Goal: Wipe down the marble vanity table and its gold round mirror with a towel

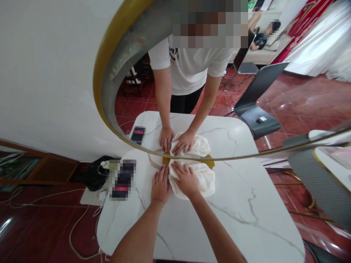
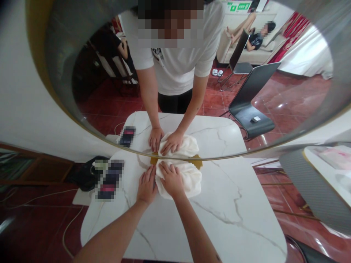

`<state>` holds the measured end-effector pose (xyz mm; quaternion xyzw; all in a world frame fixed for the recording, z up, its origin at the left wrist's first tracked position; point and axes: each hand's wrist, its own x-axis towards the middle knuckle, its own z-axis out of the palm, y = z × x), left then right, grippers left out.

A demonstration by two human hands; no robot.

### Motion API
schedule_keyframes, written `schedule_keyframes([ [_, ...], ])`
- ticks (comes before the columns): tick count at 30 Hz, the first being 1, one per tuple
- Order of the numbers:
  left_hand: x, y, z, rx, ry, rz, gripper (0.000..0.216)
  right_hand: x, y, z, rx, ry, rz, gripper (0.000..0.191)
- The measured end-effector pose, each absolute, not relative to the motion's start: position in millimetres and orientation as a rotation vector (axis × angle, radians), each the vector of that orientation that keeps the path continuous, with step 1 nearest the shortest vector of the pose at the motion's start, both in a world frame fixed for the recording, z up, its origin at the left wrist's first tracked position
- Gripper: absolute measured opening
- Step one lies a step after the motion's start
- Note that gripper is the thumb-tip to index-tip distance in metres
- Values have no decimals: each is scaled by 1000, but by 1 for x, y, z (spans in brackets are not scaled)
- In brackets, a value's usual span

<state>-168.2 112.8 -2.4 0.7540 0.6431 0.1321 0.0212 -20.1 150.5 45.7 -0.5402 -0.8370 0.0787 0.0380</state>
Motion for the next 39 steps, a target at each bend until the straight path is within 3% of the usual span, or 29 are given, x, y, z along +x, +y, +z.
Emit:
schedule_keyframes([
  [21,-167,113,0,2311,1985,418,67,-18,133,40,-1731,-2516,238,59],
  [39,-167,114,-3,2277,2002,470,65,23,-34,8,-1738,-2543,230,66],
])
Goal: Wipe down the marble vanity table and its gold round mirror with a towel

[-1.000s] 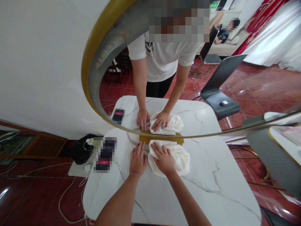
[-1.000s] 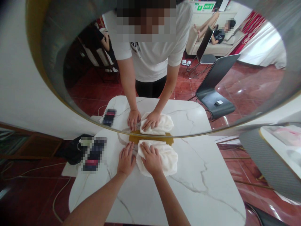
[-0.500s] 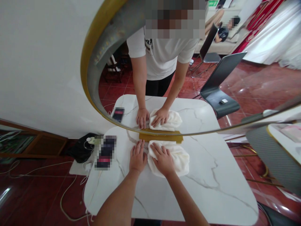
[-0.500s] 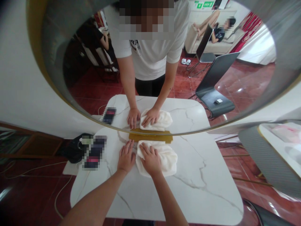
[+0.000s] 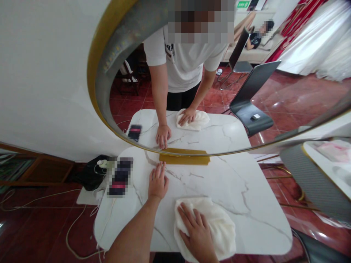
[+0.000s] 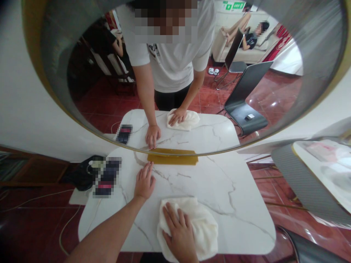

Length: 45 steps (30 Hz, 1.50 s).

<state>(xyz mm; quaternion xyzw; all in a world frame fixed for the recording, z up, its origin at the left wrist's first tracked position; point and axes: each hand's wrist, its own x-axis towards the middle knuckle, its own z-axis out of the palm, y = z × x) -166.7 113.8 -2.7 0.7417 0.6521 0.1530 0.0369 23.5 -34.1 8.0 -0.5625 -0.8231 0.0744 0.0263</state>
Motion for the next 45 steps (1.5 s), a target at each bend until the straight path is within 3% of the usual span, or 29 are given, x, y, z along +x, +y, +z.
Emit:
schedule_keyframes([
  [15,-166,114,0,2272,2005,455,64,18,98,22,-1833,-2426,201,54],
  [32,-166,114,0,2257,1998,472,65,14,-19,1,-1700,-2492,86,66],
  [45,-166,114,0,2287,1985,471,63,-12,98,23,-1770,-2411,251,51],
])
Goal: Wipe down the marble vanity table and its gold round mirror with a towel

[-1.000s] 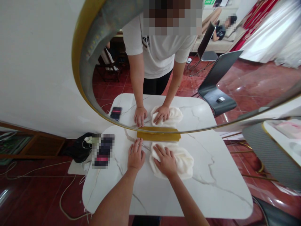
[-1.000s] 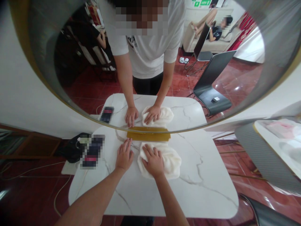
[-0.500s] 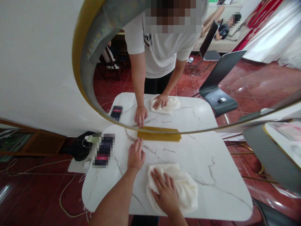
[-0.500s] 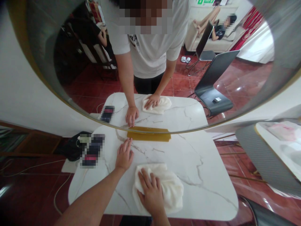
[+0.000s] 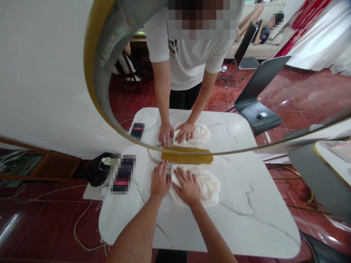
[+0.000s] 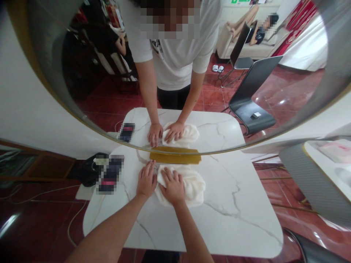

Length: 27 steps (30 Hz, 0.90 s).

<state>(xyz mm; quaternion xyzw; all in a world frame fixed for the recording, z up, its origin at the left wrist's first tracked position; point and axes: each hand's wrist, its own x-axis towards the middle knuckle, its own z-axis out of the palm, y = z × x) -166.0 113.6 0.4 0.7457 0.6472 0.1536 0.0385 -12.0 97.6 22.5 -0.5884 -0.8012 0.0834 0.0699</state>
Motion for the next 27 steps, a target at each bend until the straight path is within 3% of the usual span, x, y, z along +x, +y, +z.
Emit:
schedule_keyframes([
  [5,-166,114,2,2284,1973,463,65,-14,93,23,-1773,-2392,242,53],
  [17,-166,114,0,2271,2011,447,64,8,-40,1,-1650,-2554,132,66],
  [27,-165,112,-1,2276,2017,471,65,39,58,13,-1873,-2408,114,55],
])
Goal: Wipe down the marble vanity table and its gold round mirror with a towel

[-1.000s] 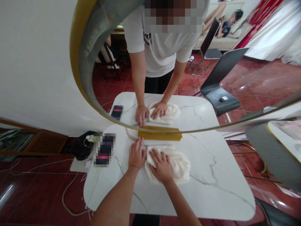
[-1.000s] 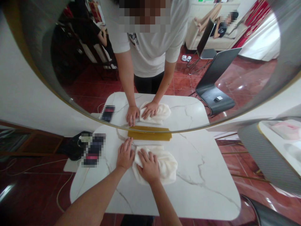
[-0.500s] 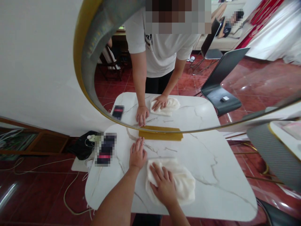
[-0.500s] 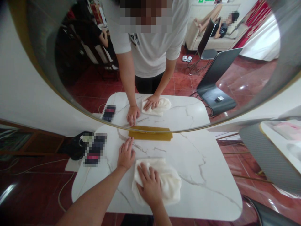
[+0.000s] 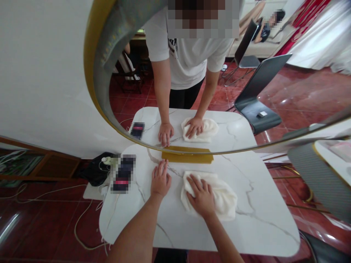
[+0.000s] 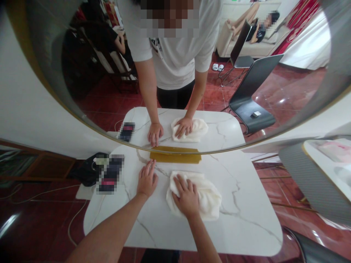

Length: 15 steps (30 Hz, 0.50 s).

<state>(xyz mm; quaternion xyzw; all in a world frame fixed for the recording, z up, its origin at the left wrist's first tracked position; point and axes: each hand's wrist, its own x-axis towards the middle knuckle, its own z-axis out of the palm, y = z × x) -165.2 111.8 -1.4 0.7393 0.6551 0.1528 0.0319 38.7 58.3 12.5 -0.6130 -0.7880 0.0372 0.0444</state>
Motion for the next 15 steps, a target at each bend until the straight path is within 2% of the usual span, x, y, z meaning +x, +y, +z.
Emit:
schedule_keyframes([
  [7,-165,114,2,2274,2007,457,64,48,98,25,-1943,-2334,97,50],
  [15,-165,113,2,2270,2001,468,65,50,9,8,-1907,-2385,98,63],
])
